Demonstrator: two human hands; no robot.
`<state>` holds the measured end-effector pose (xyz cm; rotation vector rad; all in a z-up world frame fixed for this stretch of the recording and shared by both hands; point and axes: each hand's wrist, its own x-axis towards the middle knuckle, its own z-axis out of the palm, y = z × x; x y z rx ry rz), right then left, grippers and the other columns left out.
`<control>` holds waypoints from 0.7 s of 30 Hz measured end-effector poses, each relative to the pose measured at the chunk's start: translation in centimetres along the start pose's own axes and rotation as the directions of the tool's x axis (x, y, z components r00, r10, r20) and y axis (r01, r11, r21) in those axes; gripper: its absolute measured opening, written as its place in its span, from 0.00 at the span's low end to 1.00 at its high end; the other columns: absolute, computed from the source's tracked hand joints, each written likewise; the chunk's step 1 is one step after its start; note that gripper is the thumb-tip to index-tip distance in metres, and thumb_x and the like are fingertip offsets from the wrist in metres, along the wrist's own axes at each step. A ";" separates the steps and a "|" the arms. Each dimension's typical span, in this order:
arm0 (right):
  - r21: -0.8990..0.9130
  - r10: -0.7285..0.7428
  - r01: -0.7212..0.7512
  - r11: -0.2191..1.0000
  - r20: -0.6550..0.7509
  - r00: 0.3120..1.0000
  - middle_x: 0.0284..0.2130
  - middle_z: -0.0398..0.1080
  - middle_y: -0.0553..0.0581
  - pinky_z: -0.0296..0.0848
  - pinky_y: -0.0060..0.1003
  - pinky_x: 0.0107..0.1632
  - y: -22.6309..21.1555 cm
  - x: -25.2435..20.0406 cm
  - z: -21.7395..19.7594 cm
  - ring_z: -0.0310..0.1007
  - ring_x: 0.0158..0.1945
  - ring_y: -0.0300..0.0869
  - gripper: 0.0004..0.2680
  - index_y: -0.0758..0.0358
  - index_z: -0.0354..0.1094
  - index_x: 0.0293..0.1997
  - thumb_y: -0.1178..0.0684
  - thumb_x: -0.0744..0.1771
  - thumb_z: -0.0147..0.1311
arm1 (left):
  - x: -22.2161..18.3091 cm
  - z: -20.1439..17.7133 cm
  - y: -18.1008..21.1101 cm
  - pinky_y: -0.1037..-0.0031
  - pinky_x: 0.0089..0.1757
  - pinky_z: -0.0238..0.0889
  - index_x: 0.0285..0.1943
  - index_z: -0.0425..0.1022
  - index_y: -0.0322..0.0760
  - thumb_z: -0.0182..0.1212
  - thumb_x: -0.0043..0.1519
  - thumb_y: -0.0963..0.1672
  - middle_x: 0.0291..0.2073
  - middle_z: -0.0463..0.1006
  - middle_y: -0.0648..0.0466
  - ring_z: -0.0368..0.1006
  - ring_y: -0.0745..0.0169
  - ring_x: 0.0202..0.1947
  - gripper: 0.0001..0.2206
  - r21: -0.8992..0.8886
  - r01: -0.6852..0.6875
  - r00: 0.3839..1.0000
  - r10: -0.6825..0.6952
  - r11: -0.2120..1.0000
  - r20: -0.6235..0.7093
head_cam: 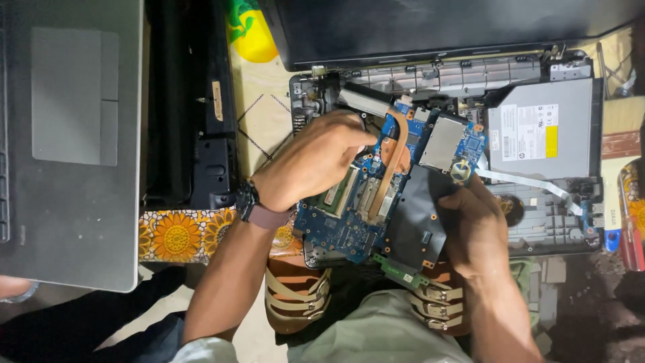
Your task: Installing a motherboard into a laptop chassis and connecting internal ribbon cables and components.
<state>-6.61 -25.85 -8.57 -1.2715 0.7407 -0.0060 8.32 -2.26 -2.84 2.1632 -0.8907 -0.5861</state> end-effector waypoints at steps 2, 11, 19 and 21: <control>-0.021 -0.008 0.008 1.000 -0.012 1.000 0.37 0.66 0.61 0.68 0.46 0.46 0.7 0.4 -0.3 0.68 0.45 0.51 0.16 0.69 0.65 0.50 0.63 0.59 0.45 | 0.7 0.8 -1.1 0.53 0.57 0.65 0.54 0.81 0.30 0.52 0.57 0.29 0.41 0.81 0.36 0.77 0.38 0.49 0.20 -0.017 0.006 1.000 -0.005 1.000 0.020; -0.078 -0.061 0.052 0.996 -0.123 0.990 0.30 0.63 0.57 0.72 0.37 0.39 -1.7 -1.6 2.7 0.70 0.37 0.45 0.09 0.65 0.65 0.43 0.59 0.60 0.49 | 1.7 0.4 -0.7 0.61 0.52 0.70 0.56 0.80 0.26 0.53 0.59 0.30 0.41 0.80 0.38 0.77 0.45 0.48 0.18 0.004 -0.001 0.995 0.001 1.000 0.104; -0.076 -0.093 0.082 0.994 -0.151 0.984 0.28 0.64 0.56 0.73 0.36 0.33 -0.8 -1.0 2.2 0.72 0.33 0.45 0.08 0.65 0.66 0.40 0.59 0.60 0.50 | 1.8 0.0 -0.9 0.63 0.50 0.70 0.58 0.79 0.26 0.52 0.60 0.30 0.41 0.79 0.40 0.77 0.46 0.48 0.19 0.013 0.035 0.987 -0.036 0.999 0.155; -0.090 -0.077 0.063 0.994 -0.159 0.984 0.26 0.62 0.53 0.73 0.35 0.32 -1.4 -1.5 2.7 0.72 0.32 0.43 0.07 0.64 0.66 0.39 0.59 0.60 0.50 | 1.7 0.4 -1.6 0.66 0.46 0.70 0.53 0.82 0.30 0.51 0.62 0.31 0.39 0.78 0.42 0.77 0.48 0.43 0.17 -0.004 0.015 0.989 -0.014 1.000 0.150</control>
